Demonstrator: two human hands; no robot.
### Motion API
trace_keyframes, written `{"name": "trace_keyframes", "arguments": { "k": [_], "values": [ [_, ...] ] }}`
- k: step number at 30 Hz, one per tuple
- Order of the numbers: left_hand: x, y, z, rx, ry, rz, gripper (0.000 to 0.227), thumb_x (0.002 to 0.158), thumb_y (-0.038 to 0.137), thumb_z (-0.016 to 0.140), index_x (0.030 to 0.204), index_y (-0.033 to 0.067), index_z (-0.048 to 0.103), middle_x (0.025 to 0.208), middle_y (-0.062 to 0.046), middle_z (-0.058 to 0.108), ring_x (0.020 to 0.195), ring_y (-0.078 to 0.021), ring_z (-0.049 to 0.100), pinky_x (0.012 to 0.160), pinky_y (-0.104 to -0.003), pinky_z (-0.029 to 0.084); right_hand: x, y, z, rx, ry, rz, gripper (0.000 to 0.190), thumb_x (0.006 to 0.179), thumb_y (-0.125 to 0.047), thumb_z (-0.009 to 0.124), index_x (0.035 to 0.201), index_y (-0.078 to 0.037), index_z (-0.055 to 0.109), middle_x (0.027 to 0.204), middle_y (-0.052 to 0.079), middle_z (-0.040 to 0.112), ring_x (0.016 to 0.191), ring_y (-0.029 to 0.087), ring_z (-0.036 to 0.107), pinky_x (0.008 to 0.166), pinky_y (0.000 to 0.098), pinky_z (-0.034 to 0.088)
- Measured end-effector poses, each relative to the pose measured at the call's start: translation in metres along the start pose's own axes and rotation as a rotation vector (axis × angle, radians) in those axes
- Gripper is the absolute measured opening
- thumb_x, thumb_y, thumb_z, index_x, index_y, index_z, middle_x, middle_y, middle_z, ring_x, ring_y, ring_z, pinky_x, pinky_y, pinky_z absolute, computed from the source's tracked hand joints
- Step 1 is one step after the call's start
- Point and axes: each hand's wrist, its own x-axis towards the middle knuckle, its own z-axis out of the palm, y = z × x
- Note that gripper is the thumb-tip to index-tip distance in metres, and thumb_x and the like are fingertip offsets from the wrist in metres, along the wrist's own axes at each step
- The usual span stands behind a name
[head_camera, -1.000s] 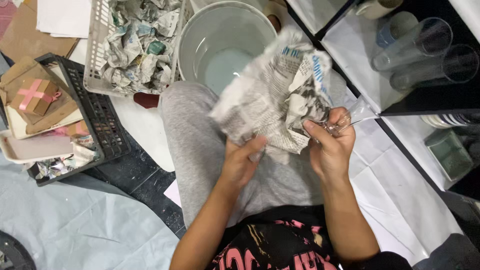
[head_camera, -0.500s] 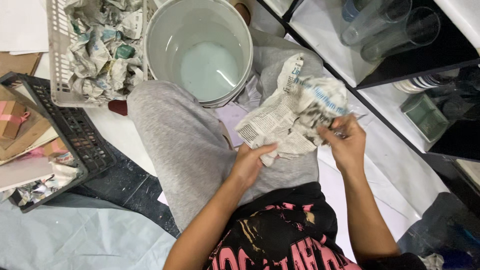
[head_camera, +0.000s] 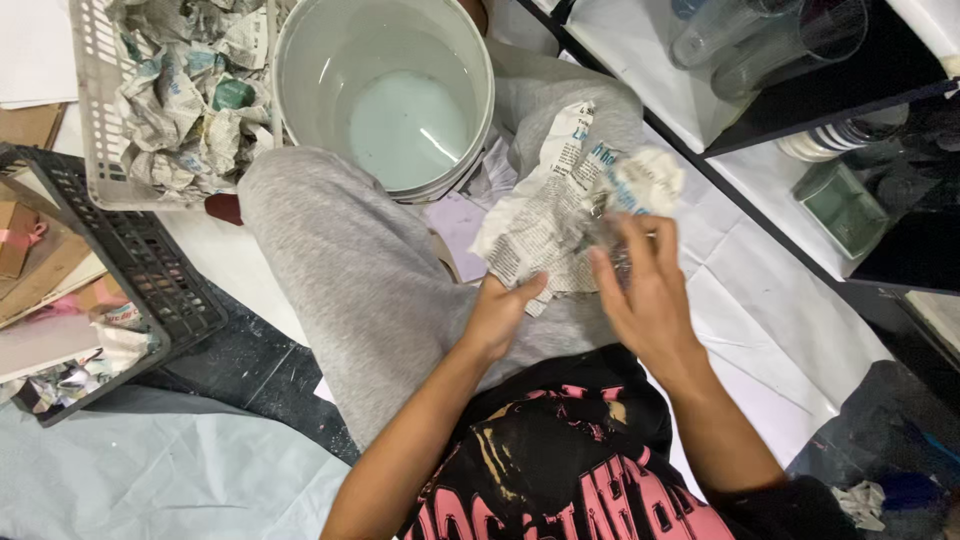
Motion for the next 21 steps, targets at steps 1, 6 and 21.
{"name": "trace_keyframes", "arguments": {
  "k": [1,6,21],
  "values": [
    [0.0,-0.001,-0.001,0.015,-0.008,0.005,0.045,0.093,0.003,0.067,0.136,-0.002,0.055,0.129,-0.013,0.067,0.116,-0.0213,0.063,0.102,-0.036,0.049,-0.001,-0.01,0.003,-0.008,-0.007,0.007,0.042,0.099,-0.015,0.069,0.135,0.002,0.059,0.122,0.02,0.053,0.099,0.032,0.066,0.079,0.0424,0.055],
    [0.002,-0.002,-0.013,-0.017,0.008,-0.03,0.042,0.097,0.005,0.062,0.137,-0.0052,0.056,0.134,-0.013,0.066,0.121,-0.0211,0.061,0.107,-0.036,0.045,-0.003,-0.033,-0.007,-0.053,0.209,0.018,0.033,0.104,-0.007,0.072,0.134,0.002,0.063,0.127,0.018,0.055,0.101,0.028,0.07,0.079,0.0343,0.06],
    [-0.003,0.001,-0.021,-0.561,-0.37,-0.171,0.037,0.097,0.001,0.056,0.133,-0.0077,0.053,0.131,-0.015,0.062,0.125,-0.0268,0.059,0.114,-0.044,0.044,-0.002,-0.039,0.045,0.108,-0.066,0.088,0.032,0.083,-0.017,0.085,0.11,-0.005,0.072,0.09,0.012,0.07,0.079,0.022,0.067,0.062,0.0342,0.055]
  ]
}}
